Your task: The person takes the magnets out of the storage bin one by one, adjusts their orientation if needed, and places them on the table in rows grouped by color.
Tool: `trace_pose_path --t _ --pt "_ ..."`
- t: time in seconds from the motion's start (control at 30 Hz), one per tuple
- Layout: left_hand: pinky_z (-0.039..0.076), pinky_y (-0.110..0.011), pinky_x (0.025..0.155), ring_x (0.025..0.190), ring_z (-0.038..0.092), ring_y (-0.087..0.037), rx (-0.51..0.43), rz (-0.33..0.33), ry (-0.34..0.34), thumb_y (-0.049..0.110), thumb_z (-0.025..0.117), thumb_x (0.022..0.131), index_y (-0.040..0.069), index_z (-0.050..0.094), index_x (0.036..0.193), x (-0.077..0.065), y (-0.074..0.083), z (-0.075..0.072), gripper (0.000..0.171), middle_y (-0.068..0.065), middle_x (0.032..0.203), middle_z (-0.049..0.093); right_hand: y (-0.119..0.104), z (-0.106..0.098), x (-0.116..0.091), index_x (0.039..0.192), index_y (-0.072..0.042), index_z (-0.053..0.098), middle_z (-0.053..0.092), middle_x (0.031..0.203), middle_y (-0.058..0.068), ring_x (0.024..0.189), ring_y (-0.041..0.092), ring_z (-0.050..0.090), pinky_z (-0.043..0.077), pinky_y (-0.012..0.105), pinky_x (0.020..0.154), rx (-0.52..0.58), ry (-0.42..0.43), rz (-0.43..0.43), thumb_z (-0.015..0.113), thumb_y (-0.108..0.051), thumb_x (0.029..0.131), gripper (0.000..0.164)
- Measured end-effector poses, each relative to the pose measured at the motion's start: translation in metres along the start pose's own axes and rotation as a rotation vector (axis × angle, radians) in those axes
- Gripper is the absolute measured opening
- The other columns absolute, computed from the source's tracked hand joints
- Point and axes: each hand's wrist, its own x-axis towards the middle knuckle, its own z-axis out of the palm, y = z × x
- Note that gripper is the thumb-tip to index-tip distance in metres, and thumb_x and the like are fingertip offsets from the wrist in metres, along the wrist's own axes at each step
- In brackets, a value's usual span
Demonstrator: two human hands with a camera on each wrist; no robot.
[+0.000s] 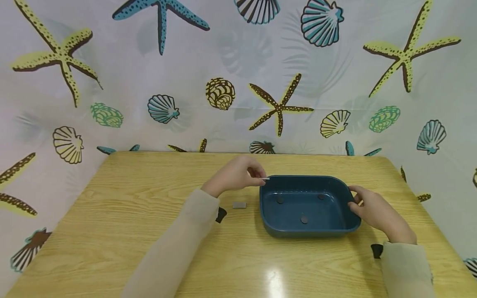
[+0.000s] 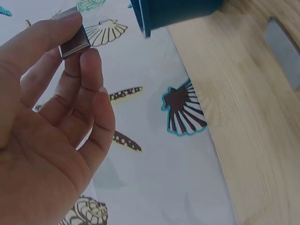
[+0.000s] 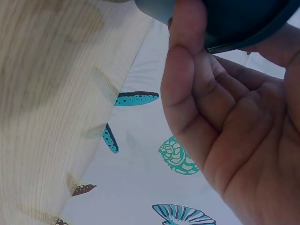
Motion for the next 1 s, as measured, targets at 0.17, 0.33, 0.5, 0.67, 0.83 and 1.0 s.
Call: trace_pose_path --t 0.17,0.33,0.5,0.67,0.83,1.0 --pt "0.056 -0.030 0.082 0.084 0.065 -0.011 0.013 -0.038 0.029 0.019 0.078 0.093 0.015 0.079 0.092 -0.013 -0.013 -0.006 0.004 0.000 0.093 0.075 0.001 0.000 0.000 0.153 0.009 0.036 0.066 0.109 0.020 0.084 0.019 0.063 0.049 0.035 0.072 0.002 0.004 0.005 0.058 -0.013 0.104 0.058" --pt "0.056 -0.034 0.084 0.086 0.066 -0.013 0.006 -0.062 0.055 0.019 0.078 0.093 0.015 0.079 0.094 -0.026 -0.025 -0.013 0.004 -0.001 0.096 0.075 0.000 0.000 -0.001 0.152 0.010 0.036 0.067 0.108 0.020 0.084 0.019 0.063 0.050 0.035 0.072 0.002 0.006 0.007 0.058 -0.013 0.103 0.058" --pt "0.057 -0.035 0.084 0.087 0.067 -0.014 -0.001 -0.096 0.087 0.019 0.079 0.092 0.015 0.079 0.095 -0.039 -0.035 -0.019 0.005 -0.001 0.097 0.075 0.000 0.001 0.000 0.152 0.010 0.037 0.067 0.108 0.020 0.084 0.019 0.063 0.050 0.035 0.072 0.000 0.006 0.007 0.058 -0.013 0.103 0.058" --pt "0.058 -0.033 0.081 0.086 0.068 -0.014 -0.029 -0.110 0.099 0.018 0.079 0.092 0.014 0.079 0.096 -0.051 -0.043 -0.020 0.006 -0.003 0.097 0.076 0.000 0.001 -0.001 0.152 0.010 0.037 0.066 0.108 0.020 0.082 0.019 0.062 0.049 0.034 0.072 -0.006 0.007 0.002 0.058 -0.013 0.104 0.058" --pt "0.057 -0.033 0.079 0.085 0.066 -0.014 -0.051 -0.143 0.111 0.016 0.079 0.091 0.013 0.080 0.095 -0.063 -0.047 -0.021 0.005 -0.004 0.097 0.076 0.001 0.002 0.000 0.152 0.010 0.037 0.066 0.108 0.020 0.081 0.018 0.061 0.048 0.034 0.071 -0.003 0.008 0.002 0.058 -0.013 0.104 0.058" --pt "0.056 -0.032 0.078 0.085 0.066 -0.015 -0.039 -0.168 0.115 0.016 0.080 0.091 0.013 0.079 0.094 -0.075 -0.051 -0.021 0.004 -0.004 0.097 0.075 0.002 0.002 -0.001 0.152 0.010 0.036 0.066 0.107 0.019 0.079 0.018 0.059 0.047 0.034 0.070 0.005 0.008 -0.002 0.057 -0.013 0.104 0.058"
